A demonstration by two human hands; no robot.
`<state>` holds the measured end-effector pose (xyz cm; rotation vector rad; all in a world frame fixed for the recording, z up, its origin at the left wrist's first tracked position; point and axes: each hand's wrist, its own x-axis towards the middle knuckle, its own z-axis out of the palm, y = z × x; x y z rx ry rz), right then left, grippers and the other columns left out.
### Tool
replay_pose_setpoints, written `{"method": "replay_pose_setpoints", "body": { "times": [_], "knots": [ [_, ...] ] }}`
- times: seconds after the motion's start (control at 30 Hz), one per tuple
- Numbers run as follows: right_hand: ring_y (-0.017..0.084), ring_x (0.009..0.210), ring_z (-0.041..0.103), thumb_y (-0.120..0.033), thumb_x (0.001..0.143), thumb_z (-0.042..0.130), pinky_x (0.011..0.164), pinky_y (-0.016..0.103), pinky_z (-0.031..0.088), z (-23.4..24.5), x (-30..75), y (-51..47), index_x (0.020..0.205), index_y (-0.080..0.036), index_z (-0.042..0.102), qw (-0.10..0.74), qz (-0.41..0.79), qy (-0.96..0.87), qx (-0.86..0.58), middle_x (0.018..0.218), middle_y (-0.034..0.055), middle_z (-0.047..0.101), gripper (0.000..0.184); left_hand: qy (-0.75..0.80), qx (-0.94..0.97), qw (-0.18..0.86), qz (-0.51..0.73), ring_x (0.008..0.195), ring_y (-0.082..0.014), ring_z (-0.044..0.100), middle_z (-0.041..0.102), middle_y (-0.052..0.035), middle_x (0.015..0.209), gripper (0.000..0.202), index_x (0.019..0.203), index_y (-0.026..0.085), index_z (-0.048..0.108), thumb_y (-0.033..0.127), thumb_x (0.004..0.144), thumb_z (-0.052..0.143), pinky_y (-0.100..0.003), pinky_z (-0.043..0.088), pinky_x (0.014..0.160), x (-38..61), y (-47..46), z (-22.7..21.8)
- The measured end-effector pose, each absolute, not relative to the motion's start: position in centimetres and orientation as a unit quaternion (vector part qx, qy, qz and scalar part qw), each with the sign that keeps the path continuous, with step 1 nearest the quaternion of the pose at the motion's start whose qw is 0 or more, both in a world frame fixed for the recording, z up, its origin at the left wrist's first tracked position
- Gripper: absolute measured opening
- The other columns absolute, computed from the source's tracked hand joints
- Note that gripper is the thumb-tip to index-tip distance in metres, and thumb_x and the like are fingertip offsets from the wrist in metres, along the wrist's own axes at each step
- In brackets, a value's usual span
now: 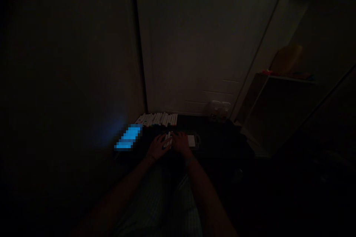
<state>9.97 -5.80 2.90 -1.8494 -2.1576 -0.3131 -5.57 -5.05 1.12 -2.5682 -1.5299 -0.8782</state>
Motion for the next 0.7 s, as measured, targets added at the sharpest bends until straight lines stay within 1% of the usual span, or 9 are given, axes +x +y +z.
{"method": "replay_pose_setpoints", "body": {
  "times": [0.13, 0.27, 0.4, 0.43, 0.57, 0.7],
  "knots": [
    [0.023, 0.113, 0.028, -0.035, 0.086, 0.032, 0.091, 0.039, 0.020, 3.08, 9.99, -5.78, 0.129, -0.031, 0.029, 0.132, -0.095, -0.749, -0.642, 0.127, 0.0052, 0.037, 0.044, -0.498, -0.818, 0.007, -0.288, 0.120, -0.0249, 0.026, 0.039, 0.0024, 0.128, 0.041, 0.116, 0.038, 0.046, 0.044, 0.075, 0.047, -0.041, 0.031, 0.094, -5.45, -5.00, 0.97],
    [0.023, 0.113, 0.028, -0.035, 0.085, 0.032, 0.091, 0.039, 0.020, 3.10, 10.03, -5.74, 0.128, -0.032, 0.031, 0.141, -0.095, -0.747, -0.643, 0.127, 0.0041, 0.037, 0.043, -0.492, -0.819, 0.004, -0.295, 0.119, -0.0246, 0.027, 0.040, 0.0018, 0.128, 0.041, 0.115, 0.037, 0.047, 0.041, 0.074, 0.050, -0.041, 0.031, 0.095, -5.46, -4.91, 1.00],
    [0.023, 0.113, 0.029, -0.036, 0.086, 0.032, 0.091, 0.038, 0.021, 3.16, 10.08, -5.77, 0.128, -0.031, 0.031, 0.139, -0.092, -0.751, -0.639, 0.126, 0.0046, 0.038, 0.043, -0.467, -0.830, 0.008, -0.305, 0.122, -0.0243, 0.024, 0.031, 0.0031, 0.134, 0.039, 0.113, 0.035, 0.050, 0.040, 0.075, 0.049, -0.043, 0.028, 0.097, -5.63, -4.86, 1.28],
    [0.023, 0.113, 0.029, -0.036, 0.086, 0.032, 0.091, 0.038, 0.021, 3.19, 10.09, -5.78, 0.128, -0.031, 0.031, 0.138, -0.091, -0.752, -0.638, 0.126, 0.0049, 0.039, 0.043, -0.458, -0.835, 0.009, -0.304, 0.123, -0.0243, 0.022, 0.032, 0.0032, 0.134, 0.038, 0.113, 0.035, 0.050, 0.039, 0.075, 0.048, -0.043, 0.027, 0.098, -5.66, -4.86, 1.31],
    [0.022, 0.113, 0.030, -0.035, 0.087, 0.029, 0.090, 0.038, 0.022, 3.26, 10.08, -5.78, 0.129, -0.030, 0.030, 0.141, -0.090, -0.755, -0.634, 0.125, 0.0054, 0.040, 0.042, -0.440, -0.850, -0.002, -0.291, 0.123, -0.0225, 0.025, 0.043, 0.0006, 0.127, 0.039, 0.116, 0.030, 0.048, 0.037, 0.077, 0.044, -0.044, 0.024, 0.100, -5.56, -4.82, 1.11],
    [0.021, 0.112, 0.030, -0.034, 0.088, 0.027, 0.090, 0.037, 0.022, 3.26, 10.11, -5.79, 0.128, -0.030, 0.032, 0.146, -0.096, -0.759, -0.627, 0.124, 0.0047, 0.041, 0.040, -0.429, -0.851, 0.000, -0.302, 0.122, -0.0209, 0.029, 0.046, -0.0012, 0.125, 0.038, 0.115, 0.028, 0.049, 0.034, 0.078, 0.044, -0.043, 0.023, 0.101, -5.37, -4.54, 0.58]
  ]
}}
